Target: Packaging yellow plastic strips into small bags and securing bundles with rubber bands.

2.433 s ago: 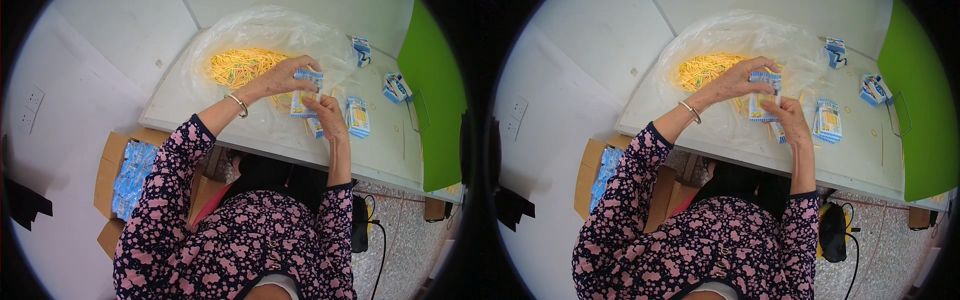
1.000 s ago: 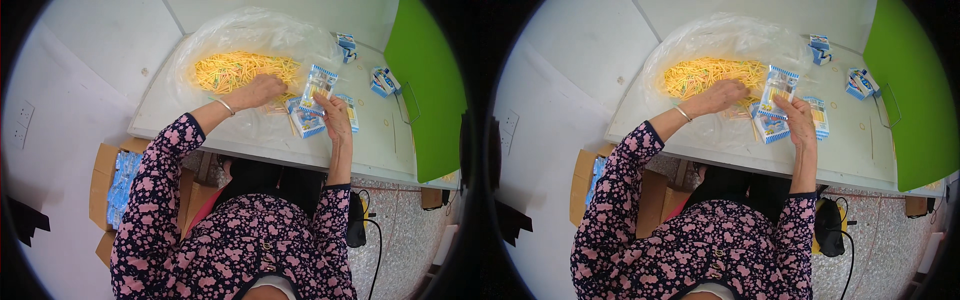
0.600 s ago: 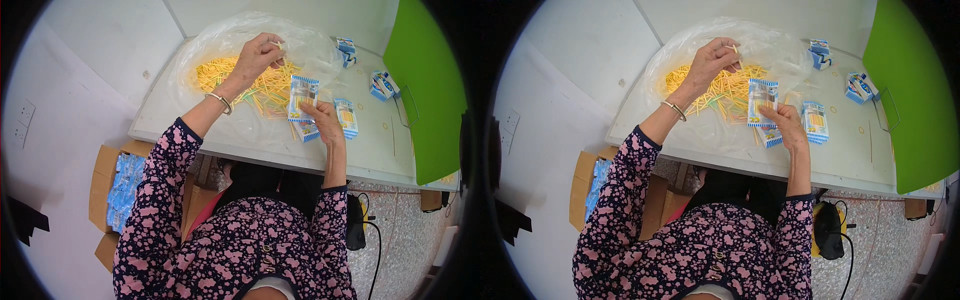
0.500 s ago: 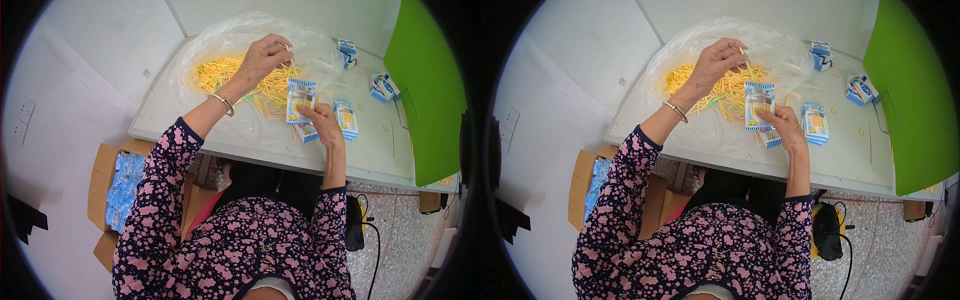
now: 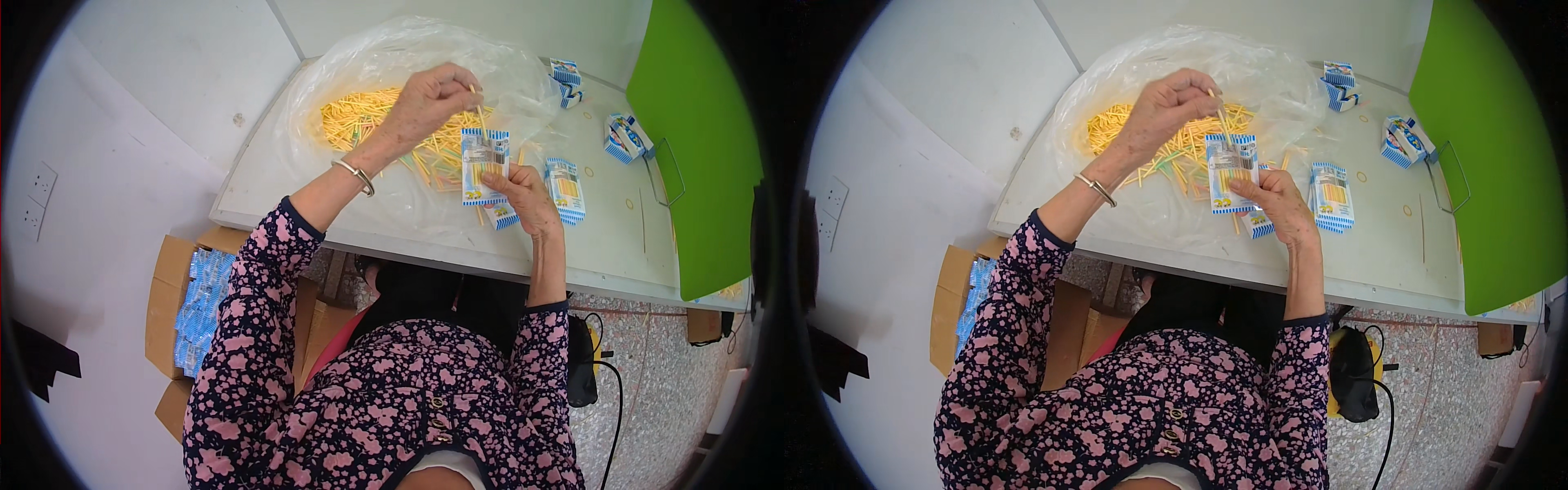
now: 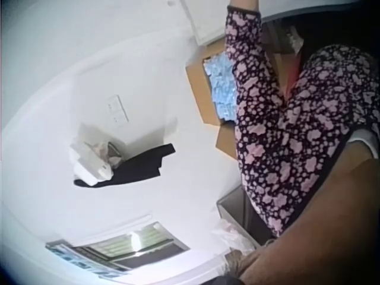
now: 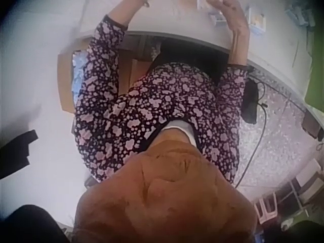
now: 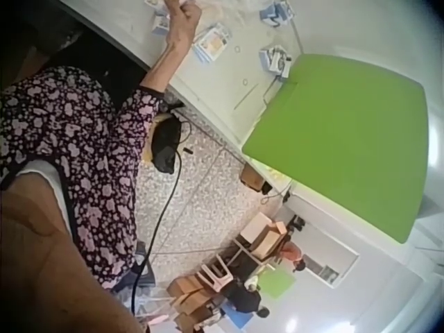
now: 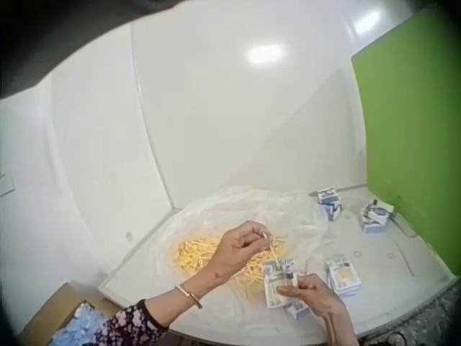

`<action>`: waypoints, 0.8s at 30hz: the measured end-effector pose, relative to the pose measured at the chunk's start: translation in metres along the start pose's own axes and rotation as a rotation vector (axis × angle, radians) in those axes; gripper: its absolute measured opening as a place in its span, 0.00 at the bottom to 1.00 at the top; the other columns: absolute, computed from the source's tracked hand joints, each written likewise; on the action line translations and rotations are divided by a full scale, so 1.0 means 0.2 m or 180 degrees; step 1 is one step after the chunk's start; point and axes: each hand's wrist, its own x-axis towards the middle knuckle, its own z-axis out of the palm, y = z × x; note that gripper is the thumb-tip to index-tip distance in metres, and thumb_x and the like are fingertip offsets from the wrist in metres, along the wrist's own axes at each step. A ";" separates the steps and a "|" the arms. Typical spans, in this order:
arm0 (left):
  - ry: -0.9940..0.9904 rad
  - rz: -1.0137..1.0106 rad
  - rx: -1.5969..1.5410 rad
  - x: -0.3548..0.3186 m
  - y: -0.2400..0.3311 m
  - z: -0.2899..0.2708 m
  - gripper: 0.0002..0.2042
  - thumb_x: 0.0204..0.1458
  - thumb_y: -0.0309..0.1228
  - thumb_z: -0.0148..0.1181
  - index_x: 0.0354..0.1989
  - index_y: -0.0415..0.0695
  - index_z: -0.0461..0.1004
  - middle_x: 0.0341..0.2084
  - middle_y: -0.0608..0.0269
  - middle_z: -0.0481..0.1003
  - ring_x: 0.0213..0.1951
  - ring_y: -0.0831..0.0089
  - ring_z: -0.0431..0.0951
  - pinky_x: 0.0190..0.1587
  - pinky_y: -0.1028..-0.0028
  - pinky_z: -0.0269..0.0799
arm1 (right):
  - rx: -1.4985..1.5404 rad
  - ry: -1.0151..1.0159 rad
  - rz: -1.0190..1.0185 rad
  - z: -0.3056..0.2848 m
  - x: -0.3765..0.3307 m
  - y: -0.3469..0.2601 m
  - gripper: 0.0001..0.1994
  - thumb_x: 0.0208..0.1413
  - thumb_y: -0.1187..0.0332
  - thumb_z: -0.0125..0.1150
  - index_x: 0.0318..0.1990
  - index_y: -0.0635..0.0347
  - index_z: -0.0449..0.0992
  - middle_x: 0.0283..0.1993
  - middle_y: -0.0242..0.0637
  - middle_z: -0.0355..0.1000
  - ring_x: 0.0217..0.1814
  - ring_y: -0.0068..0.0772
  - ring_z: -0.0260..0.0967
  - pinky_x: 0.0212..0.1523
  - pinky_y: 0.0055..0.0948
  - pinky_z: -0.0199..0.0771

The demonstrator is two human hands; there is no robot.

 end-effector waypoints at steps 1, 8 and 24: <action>-0.0100 -0.0146 -0.0087 -0.02 -0.02 0.02 0.07 0.51 0.28 0.55 0.37 0.40 0.71 0.27 0.68 0.75 0.33 0.83 0.72 0.40 0.80 0.67 | -0.0001 -0.0004 -0.0004 0.00 0.00 0.00 0.11 0.51 0.66 0.60 0.36 0.67 0.75 0.29 0.33 0.74 0.26 0.16 0.67 0.25 0.17 0.67; -0.0272 -0.0167 0.0236 -0.08 -0.06 0.05 0.06 0.52 0.27 0.54 0.34 0.38 0.73 0.29 0.68 0.74 0.35 0.83 0.70 0.41 0.80 0.67 | 0.0079 0.0018 -0.0050 0.00 -0.01 -0.01 0.11 0.50 0.67 0.61 0.35 0.67 0.76 0.29 0.33 0.74 0.27 0.16 0.67 0.26 0.17 0.68; -0.0165 -0.0306 0.0218 -0.06 -0.05 0.01 0.08 0.53 0.30 0.53 0.35 0.37 0.73 0.31 0.68 0.73 0.36 0.81 0.69 0.43 0.79 0.64 | 0.0032 -0.0029 -0.0023 0.00 -0.01 0.01 0.11 0.50 0.67 0.61 0.37 0.67 0.77 0.31 0.34 0.74 0.29 0.17 0.69 0.28 0.18 0.69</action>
